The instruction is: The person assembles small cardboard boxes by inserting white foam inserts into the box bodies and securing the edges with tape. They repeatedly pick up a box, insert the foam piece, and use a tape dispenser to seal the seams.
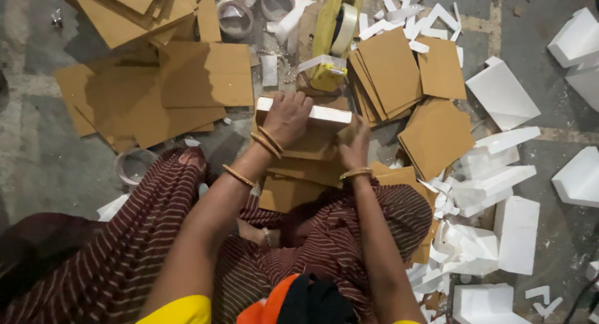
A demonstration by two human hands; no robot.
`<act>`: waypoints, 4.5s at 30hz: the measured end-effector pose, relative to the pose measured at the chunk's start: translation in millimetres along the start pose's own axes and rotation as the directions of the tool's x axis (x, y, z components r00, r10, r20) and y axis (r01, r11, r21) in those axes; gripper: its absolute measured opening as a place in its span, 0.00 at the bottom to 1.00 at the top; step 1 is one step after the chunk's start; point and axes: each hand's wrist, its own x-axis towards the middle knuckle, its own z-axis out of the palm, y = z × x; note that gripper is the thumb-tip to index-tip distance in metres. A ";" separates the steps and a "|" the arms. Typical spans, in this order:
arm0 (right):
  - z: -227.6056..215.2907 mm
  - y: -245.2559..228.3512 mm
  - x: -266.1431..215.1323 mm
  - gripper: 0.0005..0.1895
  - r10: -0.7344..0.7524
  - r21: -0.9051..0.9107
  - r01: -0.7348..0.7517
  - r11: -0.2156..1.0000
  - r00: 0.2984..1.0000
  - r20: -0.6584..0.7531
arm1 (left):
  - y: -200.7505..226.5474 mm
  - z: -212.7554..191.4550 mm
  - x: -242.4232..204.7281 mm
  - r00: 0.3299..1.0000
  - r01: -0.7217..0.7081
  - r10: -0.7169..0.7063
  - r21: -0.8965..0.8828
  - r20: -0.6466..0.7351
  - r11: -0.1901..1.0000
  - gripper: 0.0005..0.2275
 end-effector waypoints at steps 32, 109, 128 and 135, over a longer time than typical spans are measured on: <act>-16.7 -122.5 149.3 0.11 0.171 0.487 -0.300 0.820 0.941 0.292 | -21.3 -23.4 -0.6 1.000 0.025 -0.025 0.010 -0.016 1.000 0.10; -89.6 -71.4 7.2 0.24 -0.160 -0.198 0.216 0.956 0.951 0.264 | -25.5 -22.6 1.9 0.997 -0.068 0.072 -0.151 0.024 0.986 0.18; -24.8 -109.7 146.9 0.11 -0.065 0.409 -0.041 0.912 0.968 0.244 | -39.7 -17.6 -4.7 0.989 0.099 -0.043 -0.414 0.143 0.905 0.19; -18.3 -100.5 7.4 0.15 0.099 0.548 -0.296 0.782 0.928 0.359 | -23.8 1.2 12.3 0.981 0.163 -0.093 -0.467 0.171 0.869 0.15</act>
